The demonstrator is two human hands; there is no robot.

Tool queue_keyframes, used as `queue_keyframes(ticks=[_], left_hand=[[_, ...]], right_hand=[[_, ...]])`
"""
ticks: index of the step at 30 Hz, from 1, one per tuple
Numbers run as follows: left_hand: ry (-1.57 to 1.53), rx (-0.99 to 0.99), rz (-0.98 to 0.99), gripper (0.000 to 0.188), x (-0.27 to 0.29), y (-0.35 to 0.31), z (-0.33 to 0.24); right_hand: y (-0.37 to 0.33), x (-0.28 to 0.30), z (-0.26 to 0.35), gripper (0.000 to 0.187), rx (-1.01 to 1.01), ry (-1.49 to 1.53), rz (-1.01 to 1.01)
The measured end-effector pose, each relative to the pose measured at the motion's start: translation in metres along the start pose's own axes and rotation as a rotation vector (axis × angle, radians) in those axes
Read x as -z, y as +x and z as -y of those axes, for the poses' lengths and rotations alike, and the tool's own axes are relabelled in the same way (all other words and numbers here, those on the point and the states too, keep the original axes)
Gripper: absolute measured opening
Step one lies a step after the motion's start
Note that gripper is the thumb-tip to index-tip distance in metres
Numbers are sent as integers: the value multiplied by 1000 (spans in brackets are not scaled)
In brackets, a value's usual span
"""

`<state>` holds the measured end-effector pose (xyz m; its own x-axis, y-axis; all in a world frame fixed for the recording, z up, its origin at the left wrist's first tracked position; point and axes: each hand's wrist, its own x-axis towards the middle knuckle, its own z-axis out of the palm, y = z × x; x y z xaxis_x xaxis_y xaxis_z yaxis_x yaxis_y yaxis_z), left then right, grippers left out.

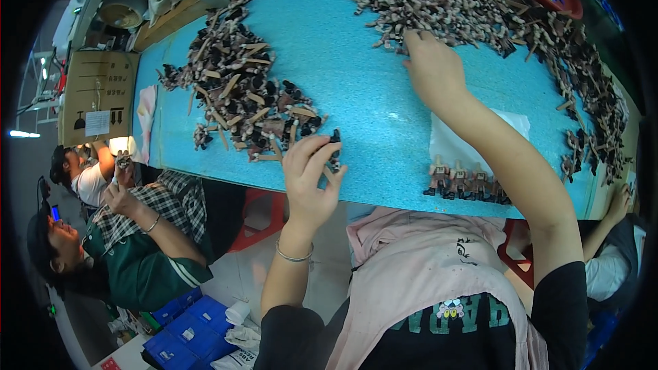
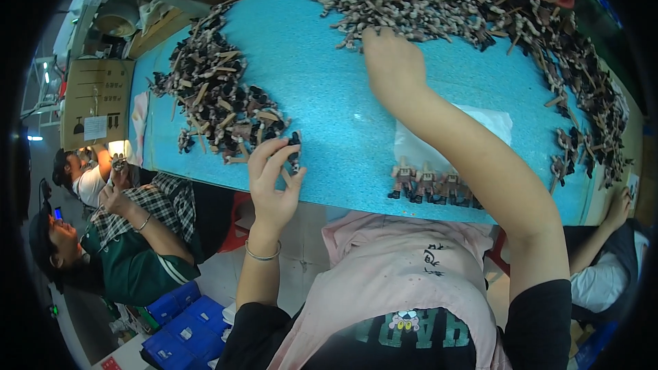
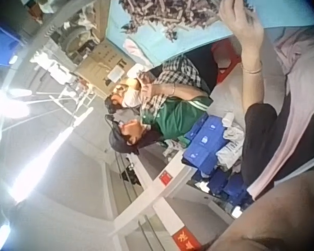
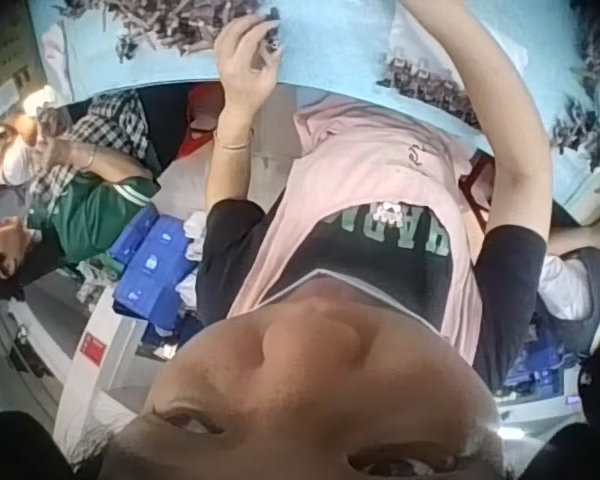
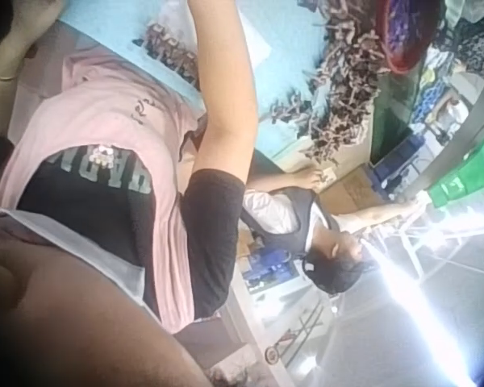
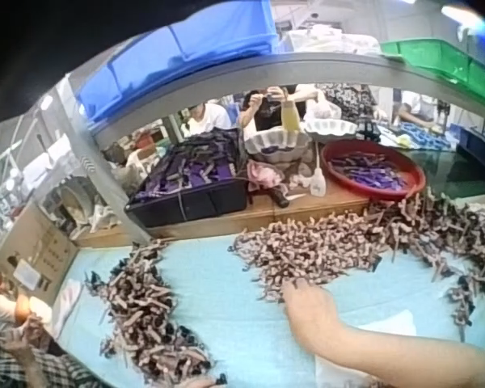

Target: The person applies adhesive to figurine parts using a squeeze bottle, assembles the toy figurines by joining components together by hand, and lines up the assembled figurines on the table.

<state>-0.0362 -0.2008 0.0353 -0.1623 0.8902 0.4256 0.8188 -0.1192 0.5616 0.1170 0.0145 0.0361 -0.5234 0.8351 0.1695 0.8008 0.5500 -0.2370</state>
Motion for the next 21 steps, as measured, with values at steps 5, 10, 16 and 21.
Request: queue_keyframes(ticks=[5,10,16,21], left_hand=[[135,-93,-93,39,11,38,3],[458,-83,-94,34,24,68,31],[628,-92,35,40,21,64,31],[368,-203,0,39,1,49,-9]], right_hand=[[-12,2,-16,24,-12,217,-21],[-40,42,-37,17,-40,488,80],[-99,71,-86,17,-141,493,139],[-131,71,-108,16,-100,415,115]])
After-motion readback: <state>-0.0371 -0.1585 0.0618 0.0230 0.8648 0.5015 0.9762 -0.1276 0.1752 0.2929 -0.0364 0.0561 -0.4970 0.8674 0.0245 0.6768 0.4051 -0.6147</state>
